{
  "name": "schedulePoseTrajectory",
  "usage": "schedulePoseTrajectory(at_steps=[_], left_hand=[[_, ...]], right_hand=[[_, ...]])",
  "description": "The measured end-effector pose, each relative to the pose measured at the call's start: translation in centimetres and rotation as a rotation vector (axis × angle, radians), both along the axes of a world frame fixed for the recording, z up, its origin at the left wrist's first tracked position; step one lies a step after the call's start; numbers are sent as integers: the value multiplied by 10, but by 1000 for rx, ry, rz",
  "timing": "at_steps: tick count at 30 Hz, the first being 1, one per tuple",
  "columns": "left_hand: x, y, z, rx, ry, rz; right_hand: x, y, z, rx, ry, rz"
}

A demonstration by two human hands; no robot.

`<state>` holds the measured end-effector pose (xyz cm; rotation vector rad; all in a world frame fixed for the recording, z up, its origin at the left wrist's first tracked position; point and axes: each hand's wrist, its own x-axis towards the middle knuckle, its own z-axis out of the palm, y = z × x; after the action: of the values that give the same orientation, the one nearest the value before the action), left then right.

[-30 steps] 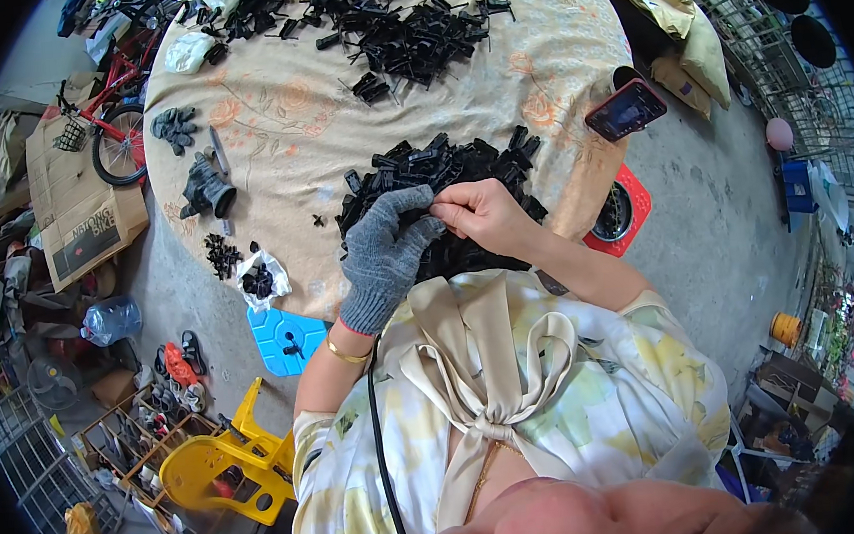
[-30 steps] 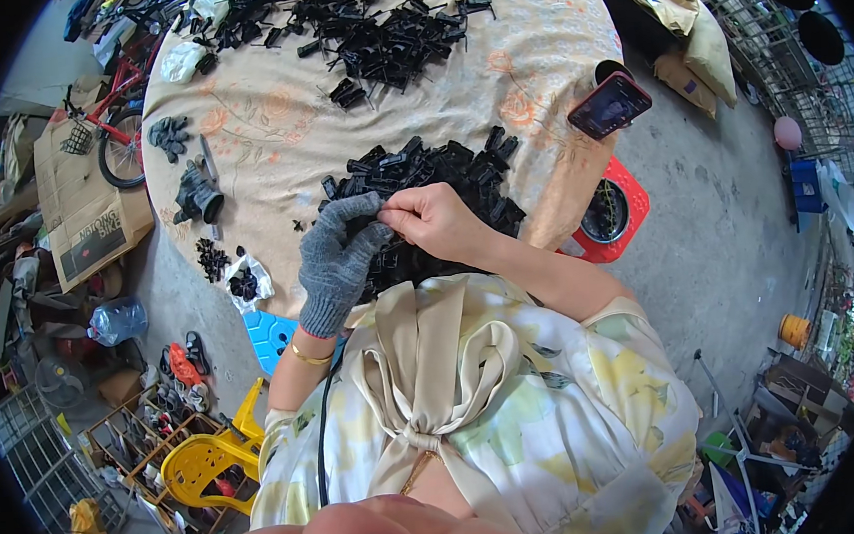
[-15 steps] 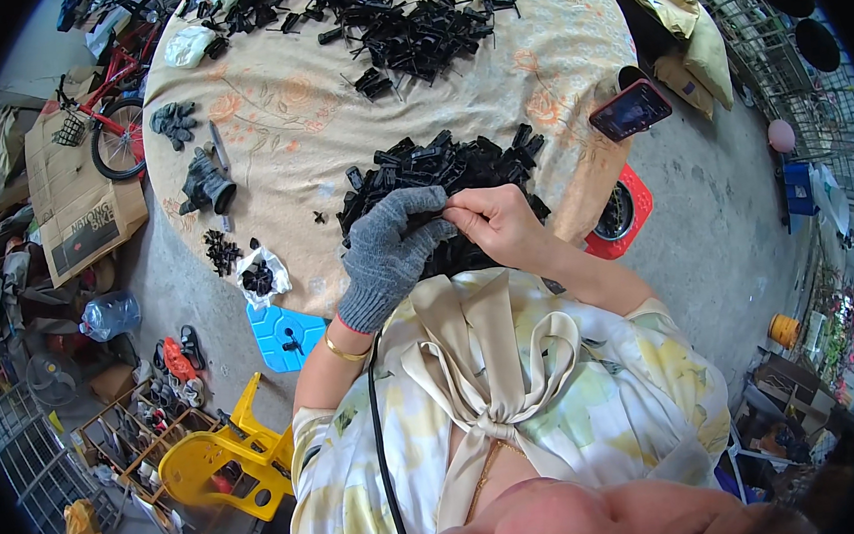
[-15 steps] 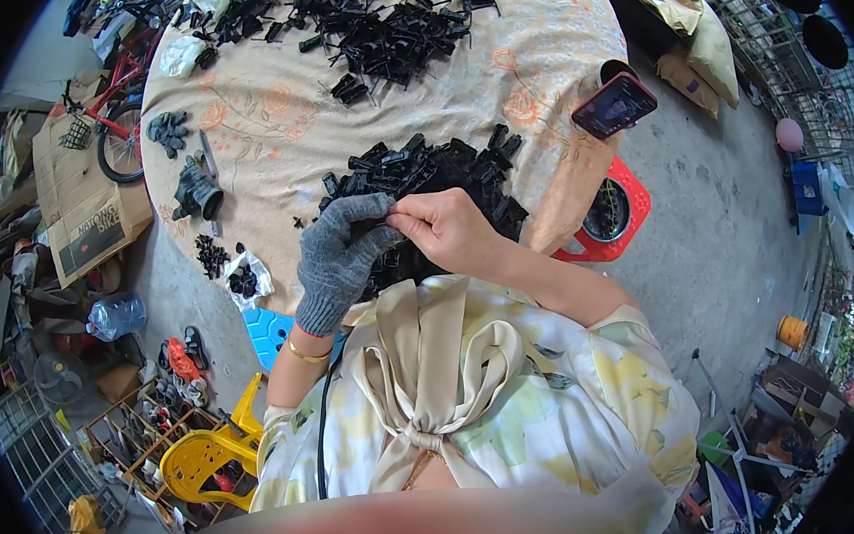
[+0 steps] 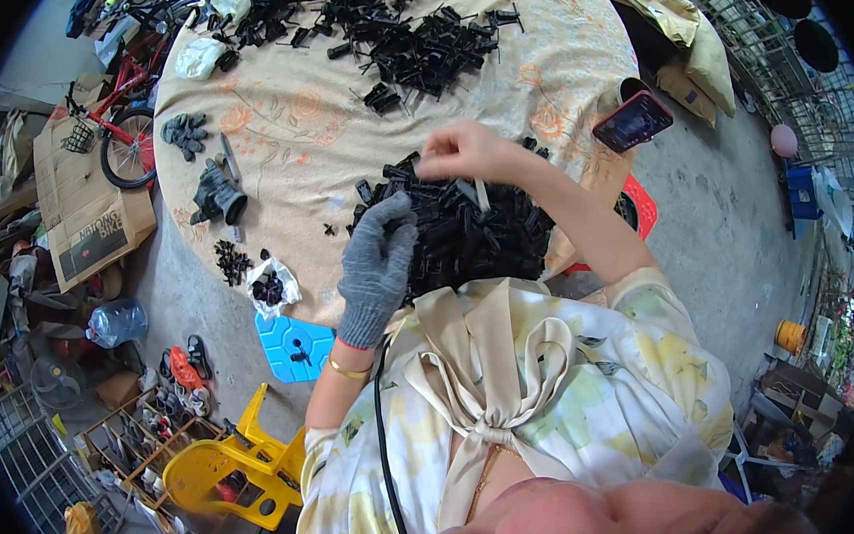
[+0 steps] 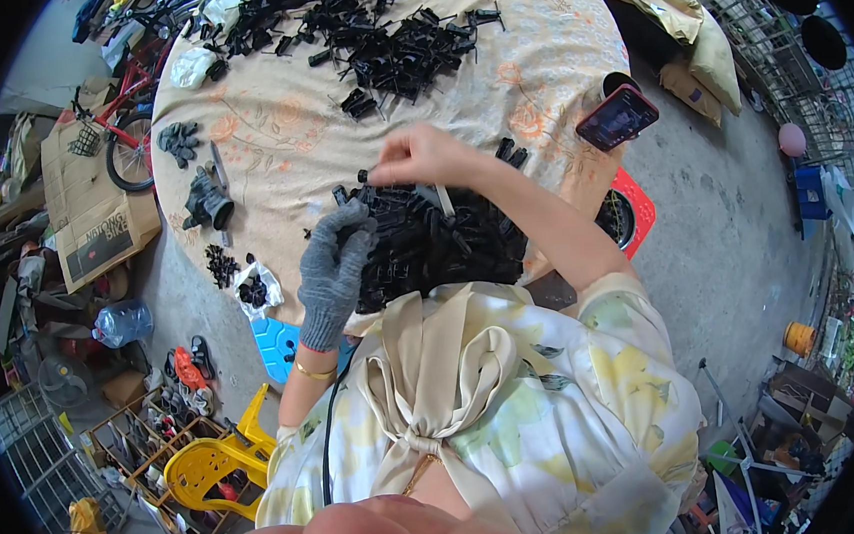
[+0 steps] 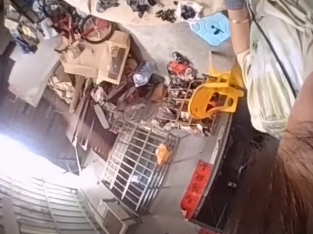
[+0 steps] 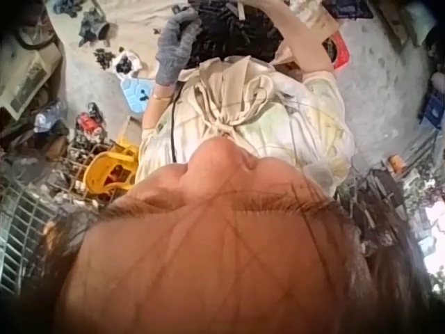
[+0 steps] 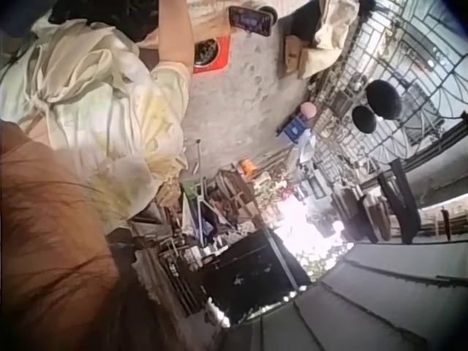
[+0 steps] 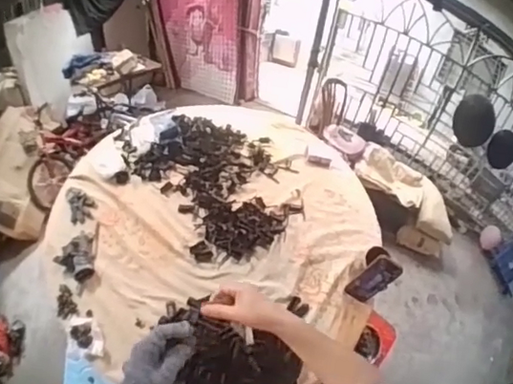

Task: Sorting and inspecting small black plastic components on a table in a workshop.

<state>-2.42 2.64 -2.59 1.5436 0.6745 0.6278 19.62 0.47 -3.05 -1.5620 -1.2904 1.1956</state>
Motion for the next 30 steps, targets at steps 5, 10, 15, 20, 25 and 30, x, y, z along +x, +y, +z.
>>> schedulePoseTrajectory(at_steps=[5, 10, 15, 20, 25, 30], left_hand=[[-3, -2, 5, -209, -60, -70], [-2, -4, -3, 260, 107, -38], [3, -9, 11, 521, 276, -183], [20, 3, 21, 775, 375, -332], [20, 16, 12, 695, 199, 81], [31, 16, 14, -115, -109, -121]], right_hand=[[16, 79, -102, 341, -718, -305], [7, 125, -124, 109, -957, -219], [12, 129, -132, 136, -1003, -141], [17, 94, -94, 88, -904, -141], [-10, 27, -5, 178, -213, -129], [-35, -18, -1, 97, 174, -103]])
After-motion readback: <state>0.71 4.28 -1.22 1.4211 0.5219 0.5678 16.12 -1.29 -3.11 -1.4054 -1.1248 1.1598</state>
